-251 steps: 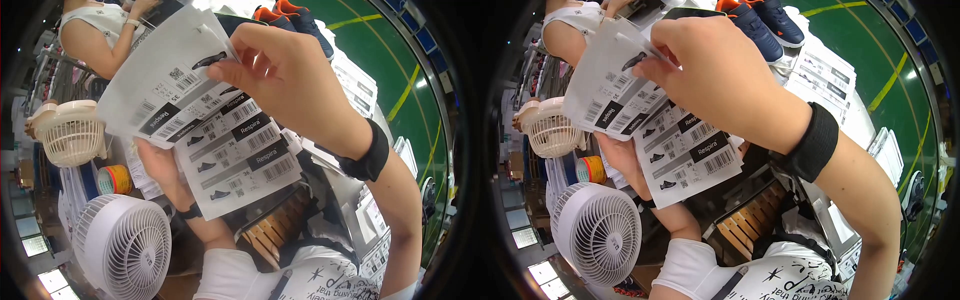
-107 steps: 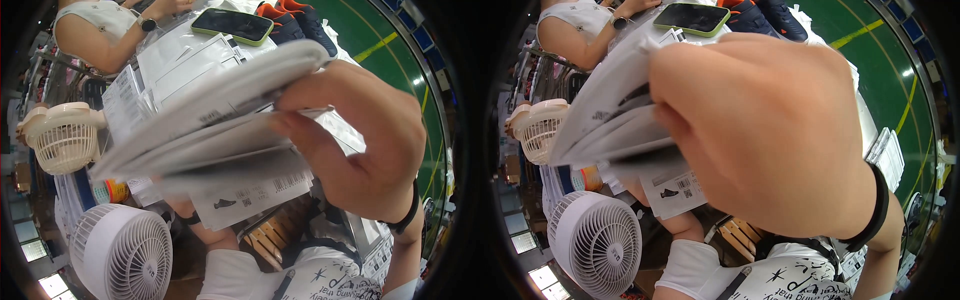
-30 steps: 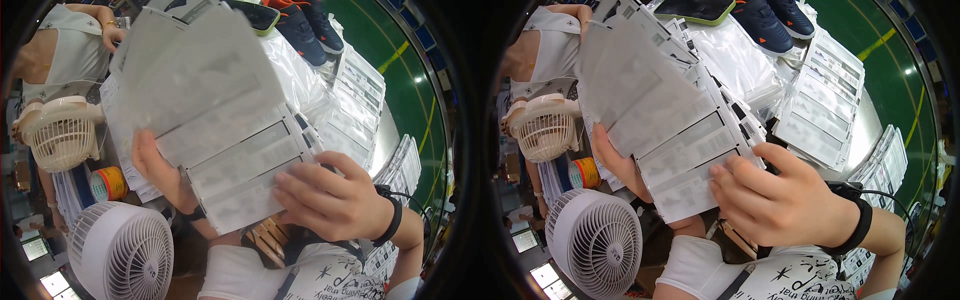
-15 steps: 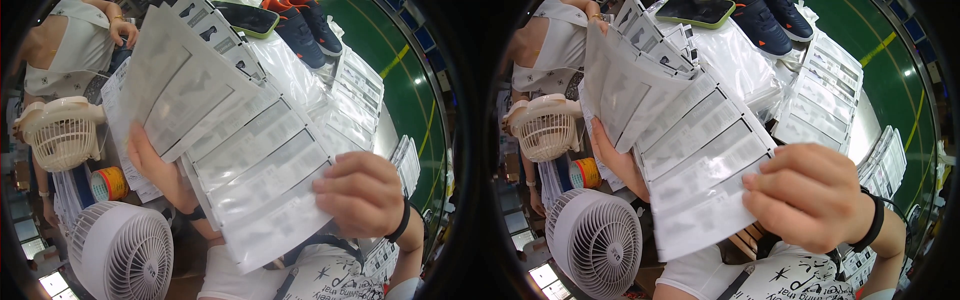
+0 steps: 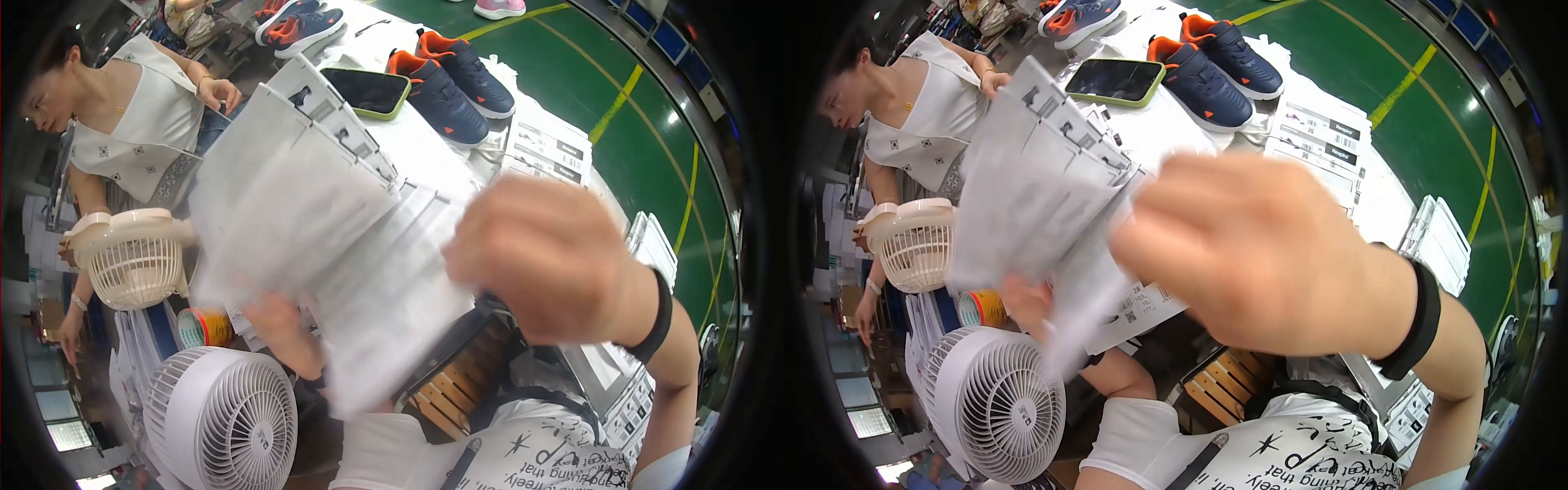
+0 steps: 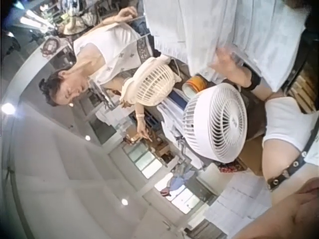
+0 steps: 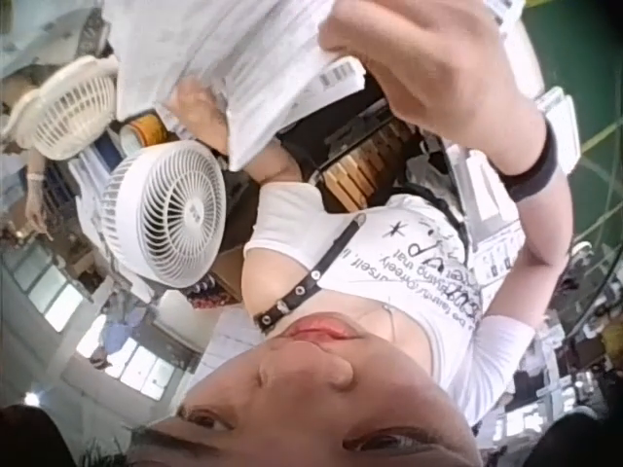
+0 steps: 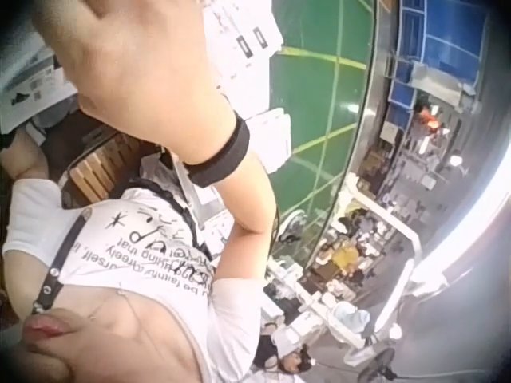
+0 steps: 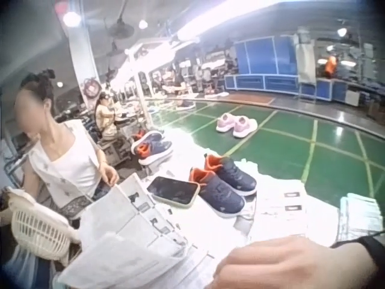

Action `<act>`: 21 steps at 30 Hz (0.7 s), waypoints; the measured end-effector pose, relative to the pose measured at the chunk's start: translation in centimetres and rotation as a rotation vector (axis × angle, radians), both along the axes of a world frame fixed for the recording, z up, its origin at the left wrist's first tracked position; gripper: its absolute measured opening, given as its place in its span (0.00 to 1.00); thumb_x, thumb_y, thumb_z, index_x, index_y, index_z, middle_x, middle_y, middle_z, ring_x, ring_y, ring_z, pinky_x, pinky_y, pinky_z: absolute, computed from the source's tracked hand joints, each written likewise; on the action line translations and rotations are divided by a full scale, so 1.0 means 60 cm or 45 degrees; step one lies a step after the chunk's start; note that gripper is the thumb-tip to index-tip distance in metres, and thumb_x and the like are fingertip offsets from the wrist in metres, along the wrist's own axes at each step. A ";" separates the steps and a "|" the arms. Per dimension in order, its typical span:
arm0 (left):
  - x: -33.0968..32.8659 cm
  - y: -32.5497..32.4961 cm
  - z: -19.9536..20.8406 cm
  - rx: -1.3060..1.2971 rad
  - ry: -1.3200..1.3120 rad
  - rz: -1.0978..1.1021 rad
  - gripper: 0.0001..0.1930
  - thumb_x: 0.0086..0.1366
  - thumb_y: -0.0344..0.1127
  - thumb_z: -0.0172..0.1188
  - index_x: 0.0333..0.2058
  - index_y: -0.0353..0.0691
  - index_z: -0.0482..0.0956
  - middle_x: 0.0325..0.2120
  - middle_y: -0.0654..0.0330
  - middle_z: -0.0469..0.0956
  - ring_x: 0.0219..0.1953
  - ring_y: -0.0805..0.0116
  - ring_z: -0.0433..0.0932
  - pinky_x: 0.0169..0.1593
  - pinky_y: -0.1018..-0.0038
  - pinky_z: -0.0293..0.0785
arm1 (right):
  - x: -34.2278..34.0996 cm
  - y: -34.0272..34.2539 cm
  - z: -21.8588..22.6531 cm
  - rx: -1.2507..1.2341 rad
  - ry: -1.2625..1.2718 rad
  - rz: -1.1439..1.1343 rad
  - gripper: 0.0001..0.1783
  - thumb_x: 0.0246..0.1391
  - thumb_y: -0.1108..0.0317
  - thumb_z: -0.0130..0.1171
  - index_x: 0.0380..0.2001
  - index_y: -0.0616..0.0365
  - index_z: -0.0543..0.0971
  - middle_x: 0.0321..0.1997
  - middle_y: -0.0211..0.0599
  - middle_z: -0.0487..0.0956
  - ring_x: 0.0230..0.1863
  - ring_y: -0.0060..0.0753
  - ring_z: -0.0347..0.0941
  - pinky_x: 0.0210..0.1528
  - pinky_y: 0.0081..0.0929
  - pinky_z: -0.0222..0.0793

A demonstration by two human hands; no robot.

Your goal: Inspect shoe quality and organize corresponding product labels in a manufacturing environment.

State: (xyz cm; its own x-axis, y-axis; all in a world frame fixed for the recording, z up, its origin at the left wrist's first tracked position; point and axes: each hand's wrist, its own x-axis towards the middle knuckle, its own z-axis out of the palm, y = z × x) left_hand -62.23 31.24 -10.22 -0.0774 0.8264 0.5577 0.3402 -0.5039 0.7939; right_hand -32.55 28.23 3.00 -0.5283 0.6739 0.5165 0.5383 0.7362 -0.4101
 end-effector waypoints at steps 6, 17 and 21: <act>0.055 0.025 0.015 -0.103 -0.401 0.058 0.33 0.60 0.23 0.63 0.61 0.26 0.57 0.60 0.46 0.64 0.58 0.60 0.69 0.61 0.65 0.64 | 0.081 -0.116 -0.063 0.277 -0.395 0.184 0.10 0.38 0.72 0.59 0.18 0.56 0.67 0.29 0.37 0.72 0.35 0.41 0.75 0.45 0.39 0.79; 0.075 -0.126 0.110 0.671 -0.096 -0.409 0.37 0.66 0.49 0.46 0.70 0.49 0.47 0.70 0.35 0.38 0.71 0.35 0.44 0.64 0.27 0.38 | 0.253 -0.372 -0.023 0.139 -0.080 -0.679 0.12 0.31 0.84 0.58 0.14 0.59 0.66 0.28 0.39 0.69 0.33 0.43 0.75 0.39 0.34 0.85; 0.160 -0.220 0.130 0.744 -0.468 -0.906 0.23 0.69 0.43 0.43 0.49 0.24 0.67 0.40 0.43 0.76 0.42 0.53 0.79 0.49 0.67 0.76 | 0.251 -0.427 -0.014 0.518 -0.513 -0.841 0.14 0.35 0.84 0.60 0.15 0.60 0.65 0.30 0.40 0.66 0.33 0.44 0.75 0.39 0.32 0.86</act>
